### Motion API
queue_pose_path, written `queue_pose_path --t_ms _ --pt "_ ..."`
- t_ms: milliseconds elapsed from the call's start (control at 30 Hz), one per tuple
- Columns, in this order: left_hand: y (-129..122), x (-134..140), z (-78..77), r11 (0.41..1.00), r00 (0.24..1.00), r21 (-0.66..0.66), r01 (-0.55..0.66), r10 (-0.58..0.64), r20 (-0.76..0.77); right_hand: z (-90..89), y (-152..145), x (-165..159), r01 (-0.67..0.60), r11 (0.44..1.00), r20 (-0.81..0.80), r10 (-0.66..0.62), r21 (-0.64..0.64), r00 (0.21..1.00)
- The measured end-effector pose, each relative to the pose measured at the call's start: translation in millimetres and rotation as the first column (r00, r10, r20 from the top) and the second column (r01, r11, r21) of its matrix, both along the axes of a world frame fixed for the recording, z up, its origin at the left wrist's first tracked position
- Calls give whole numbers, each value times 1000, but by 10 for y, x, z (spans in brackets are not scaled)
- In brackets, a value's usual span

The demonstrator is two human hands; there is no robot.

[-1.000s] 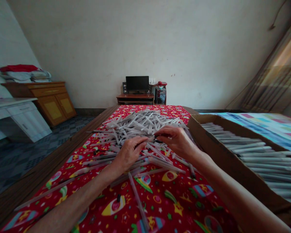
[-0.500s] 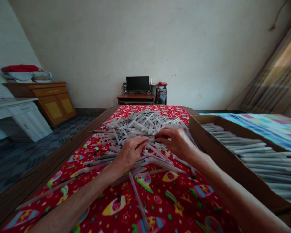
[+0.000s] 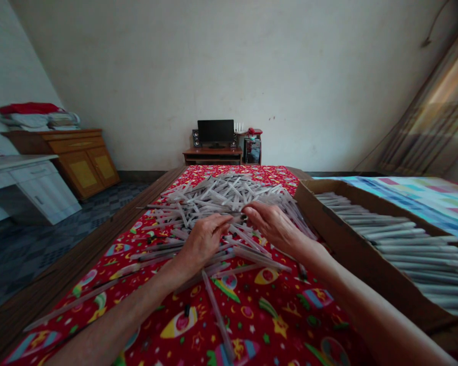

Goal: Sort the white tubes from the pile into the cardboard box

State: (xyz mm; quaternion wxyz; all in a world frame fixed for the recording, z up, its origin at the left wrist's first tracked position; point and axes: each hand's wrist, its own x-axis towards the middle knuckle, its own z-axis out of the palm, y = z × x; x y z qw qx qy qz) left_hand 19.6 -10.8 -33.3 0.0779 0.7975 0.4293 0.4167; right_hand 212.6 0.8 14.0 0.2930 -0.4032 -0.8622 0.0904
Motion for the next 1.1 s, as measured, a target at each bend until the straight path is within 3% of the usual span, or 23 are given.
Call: queue_pose_path --t_ms 133,333,533,667,733,833,933,1100 --pt "-1 1 0 1000 1000 17 -3 3 -22 -33 51 25 -134 991 -87 133 -9 987" --pt "-9 15 1 999 998 32 12 -10 -60 -78 53 -32 17 1000 -25 -17 -12 1000" --pt "-2 4 2 1000 999 21 5 -4 -45 -22 35 6 -154 986 -103 147 -58 984" --pt "-18 32 -6 998 998 56 24 -20 -61 -84 56 -32 -12 1000 -33 11 -27 999" --pt "-15 37 -16 998 998 63 23 -19 -53 -90 55 -39 32 995 -24 -34 -93 999" --pt "2 25 -27 998 1000 59 9 -8 -25 -50 42 -5 -30 988 -43 24 -155 999" --pt "9 15 -25 999 1000 49 -3 4 -23 -27 39 28 -123 990 -74 118 -75 990" --pt "-4 32 -19 996 999 88 17 -14 -39 -76 44 -19 16 998 -21 -18 -53 1000"
